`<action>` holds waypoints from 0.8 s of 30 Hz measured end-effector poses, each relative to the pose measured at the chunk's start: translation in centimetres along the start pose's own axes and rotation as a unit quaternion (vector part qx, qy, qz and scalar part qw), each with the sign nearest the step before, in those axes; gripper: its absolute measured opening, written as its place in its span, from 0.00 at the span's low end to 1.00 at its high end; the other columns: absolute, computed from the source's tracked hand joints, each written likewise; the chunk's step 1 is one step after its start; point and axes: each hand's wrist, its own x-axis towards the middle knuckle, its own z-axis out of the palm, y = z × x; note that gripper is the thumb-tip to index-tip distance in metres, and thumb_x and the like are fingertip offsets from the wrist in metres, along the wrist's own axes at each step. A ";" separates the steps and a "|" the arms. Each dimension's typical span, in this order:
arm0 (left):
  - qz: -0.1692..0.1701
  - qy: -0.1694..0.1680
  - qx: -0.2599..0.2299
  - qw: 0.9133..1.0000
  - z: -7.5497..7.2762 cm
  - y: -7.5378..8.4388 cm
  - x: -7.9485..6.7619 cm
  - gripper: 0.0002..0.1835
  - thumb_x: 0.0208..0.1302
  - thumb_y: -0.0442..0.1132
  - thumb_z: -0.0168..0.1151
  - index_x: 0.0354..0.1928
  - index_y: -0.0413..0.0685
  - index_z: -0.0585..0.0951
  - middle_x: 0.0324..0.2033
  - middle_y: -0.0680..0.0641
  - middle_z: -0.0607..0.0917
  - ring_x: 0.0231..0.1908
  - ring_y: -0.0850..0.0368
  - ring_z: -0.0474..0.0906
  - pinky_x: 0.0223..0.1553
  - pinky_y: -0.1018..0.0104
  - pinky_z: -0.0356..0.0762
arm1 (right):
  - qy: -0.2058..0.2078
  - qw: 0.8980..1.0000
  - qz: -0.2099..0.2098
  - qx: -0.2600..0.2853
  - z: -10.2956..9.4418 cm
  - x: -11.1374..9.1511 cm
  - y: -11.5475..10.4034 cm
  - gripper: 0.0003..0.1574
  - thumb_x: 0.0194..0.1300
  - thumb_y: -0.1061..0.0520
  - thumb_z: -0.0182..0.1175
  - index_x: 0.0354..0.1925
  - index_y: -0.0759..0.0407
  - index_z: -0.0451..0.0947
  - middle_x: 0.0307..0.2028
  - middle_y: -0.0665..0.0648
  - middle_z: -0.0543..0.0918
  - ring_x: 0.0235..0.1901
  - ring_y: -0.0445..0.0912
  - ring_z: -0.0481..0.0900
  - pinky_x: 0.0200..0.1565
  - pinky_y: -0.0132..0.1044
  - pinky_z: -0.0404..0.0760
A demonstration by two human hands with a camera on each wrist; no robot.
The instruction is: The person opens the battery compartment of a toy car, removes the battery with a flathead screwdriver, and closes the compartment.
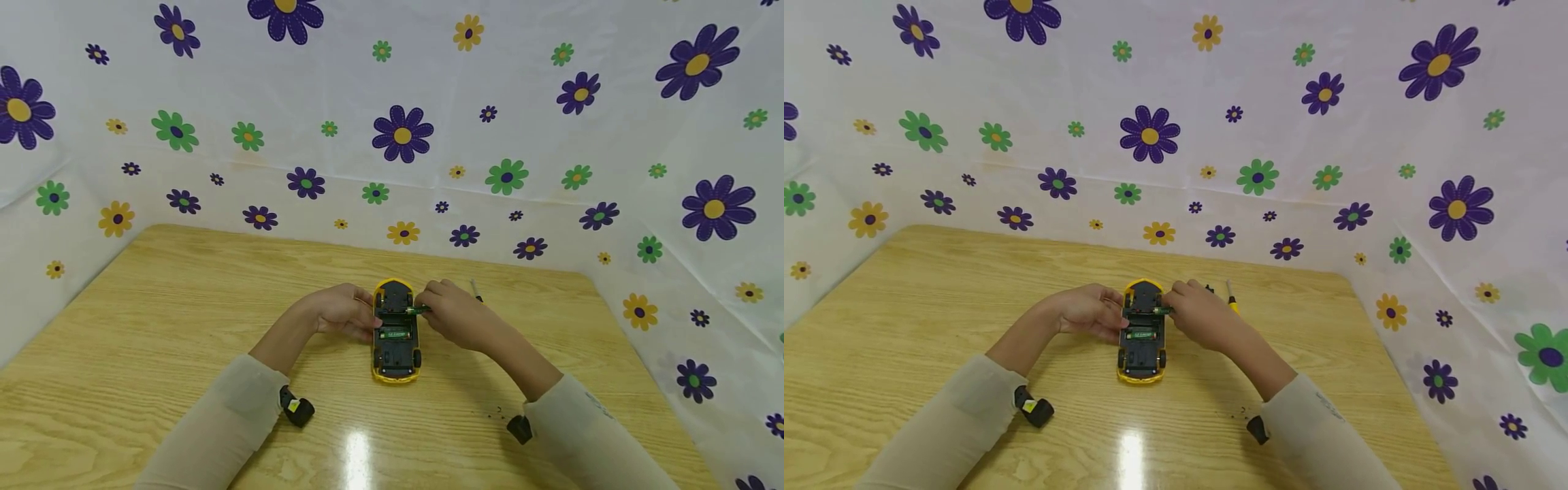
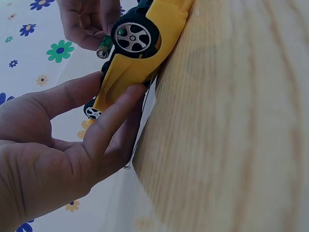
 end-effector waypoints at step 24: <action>0.001 -0.005 -0.005 1.000 0.0 0.0 0.1 0.28 0.70 0.24 0.60 0.69 0.26 0.65 0.61 0.30 0.77 0.54 0.40 0.83 0.56 0.50 0.84 | 0.038 0.999 0.009 0.022 1.3 -3.5 4.0 0.11 0.63 0.68 0.70 0.43 0.64 0.81 0.39 0.57 0.80 0.40 0.51 0.79 0.67 0.65 0.70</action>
